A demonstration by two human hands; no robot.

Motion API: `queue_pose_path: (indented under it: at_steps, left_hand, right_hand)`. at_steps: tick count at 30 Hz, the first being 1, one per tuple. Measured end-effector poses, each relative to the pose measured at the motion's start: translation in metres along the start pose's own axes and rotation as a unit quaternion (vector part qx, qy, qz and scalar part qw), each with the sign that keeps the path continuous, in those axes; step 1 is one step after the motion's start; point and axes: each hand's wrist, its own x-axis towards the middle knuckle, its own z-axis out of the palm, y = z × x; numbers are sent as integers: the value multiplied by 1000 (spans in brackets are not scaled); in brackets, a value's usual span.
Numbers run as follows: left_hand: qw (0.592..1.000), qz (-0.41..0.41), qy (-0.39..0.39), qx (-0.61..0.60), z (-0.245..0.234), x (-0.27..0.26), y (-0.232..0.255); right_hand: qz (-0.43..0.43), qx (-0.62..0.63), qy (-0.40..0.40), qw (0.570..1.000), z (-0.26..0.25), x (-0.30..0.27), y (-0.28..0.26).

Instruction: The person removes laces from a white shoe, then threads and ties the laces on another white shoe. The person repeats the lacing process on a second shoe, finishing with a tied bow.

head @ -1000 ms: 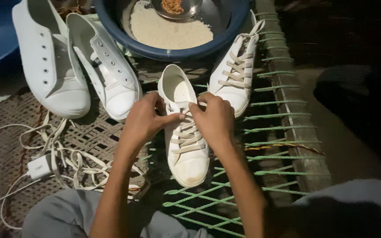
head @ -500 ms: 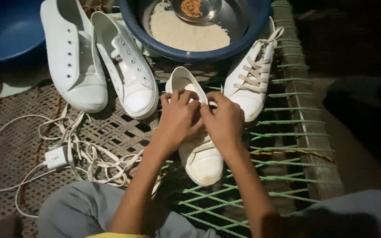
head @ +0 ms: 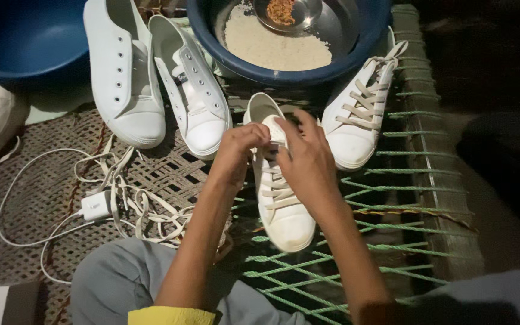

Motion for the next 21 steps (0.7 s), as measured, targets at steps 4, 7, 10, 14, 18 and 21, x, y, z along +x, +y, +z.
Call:
queue_pose_path:
  at_steps: [4,7,10,14,18,21]
  left_hand:
    - [999,2,23,24,-2,-1,7]
    - [963,18,28,267,5,-1,17]
    - [916,-29,13,399,8,-5,24]
    - [929,-31,41,366,15,1,20]
    - [920,4,66,387,17,-3,19]
    - [970,-130,40,202,15,-9,23]
  right_hand:
    - [-25,-38,-11,999,5,-3,-11]
    - [-19,-29,3,999,1,-6,-16]
    - [-62,-14,40,997,-7,-11,-22]
    - [-107,-2,99,989,-8,-14,-31]
    - [-106,-7,122,987,-3,-14,-35]
    - [-65,5,104,992,1,-16,-26]
